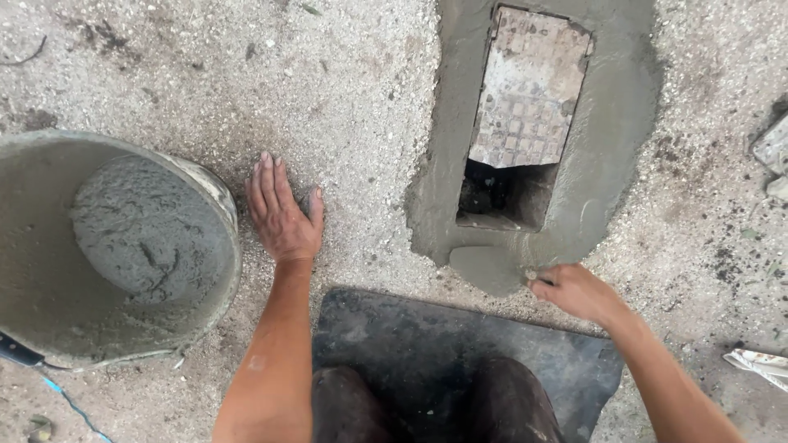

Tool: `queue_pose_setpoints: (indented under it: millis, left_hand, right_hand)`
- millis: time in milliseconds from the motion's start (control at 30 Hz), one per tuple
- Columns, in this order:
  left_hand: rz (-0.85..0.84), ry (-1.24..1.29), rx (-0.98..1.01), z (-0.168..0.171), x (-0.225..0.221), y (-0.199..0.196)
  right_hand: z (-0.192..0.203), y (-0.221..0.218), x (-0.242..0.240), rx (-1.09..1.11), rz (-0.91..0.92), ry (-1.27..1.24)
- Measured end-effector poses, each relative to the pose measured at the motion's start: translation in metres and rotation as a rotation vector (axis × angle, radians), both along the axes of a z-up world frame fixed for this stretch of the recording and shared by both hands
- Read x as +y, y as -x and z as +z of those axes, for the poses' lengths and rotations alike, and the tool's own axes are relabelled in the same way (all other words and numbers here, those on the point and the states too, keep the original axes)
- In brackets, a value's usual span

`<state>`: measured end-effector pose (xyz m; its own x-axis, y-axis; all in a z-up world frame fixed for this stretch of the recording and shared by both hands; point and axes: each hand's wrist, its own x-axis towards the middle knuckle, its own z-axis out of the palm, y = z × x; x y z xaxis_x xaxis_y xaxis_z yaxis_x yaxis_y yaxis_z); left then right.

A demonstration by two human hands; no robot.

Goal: Applying and smoothing cement around a floor opening using a trowel.

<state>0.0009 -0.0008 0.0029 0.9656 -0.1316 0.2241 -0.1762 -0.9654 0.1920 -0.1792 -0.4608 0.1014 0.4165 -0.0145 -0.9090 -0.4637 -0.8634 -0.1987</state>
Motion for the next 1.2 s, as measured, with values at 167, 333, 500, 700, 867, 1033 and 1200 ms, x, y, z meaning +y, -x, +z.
queue_pose_setpoints:
  millis: [167,333,500,700,867,1033,1200]
  left_hand:
    - [-0.006,0.014,-0.025,0.002,-0.001,0.001]
    - [-0.014,0.017,-0.031,0.0,0.001,0.001]
    - [0.017,0.055,0.01,0.015,-0.003,0.004]
    - [0.028,0.092,0.093,0.023,-0.005,0.004]
    - [0.023,0.078,0.092,0.023,-0.005,0.002]
    - [0.021,0.101,0.06,0.024,-0.005,0.002]
    - [0.009,0.142,-0.001,0.027,-0.007,0.001]
  right_hand:
    - [0.006,0.024,0.035,-0.077,-0.223,-0.075]
    - [0.01,0.015,0.086,-0.047,-0.639,-0.274]
    - [0.031,0.042,0.095,0.04,-0.556,-0.238]
    - [0.057,0.037,0.122,0.03,-0.809,-0.239]
    - [0.01,0.043,0.147,-0.087,-1.175,-0.384]
    - [0.037,0.067,0.166,0.006,-0.81,-0.195]
    - [0.026,0.111,0.184,-0.124,-1.122,-0.271]
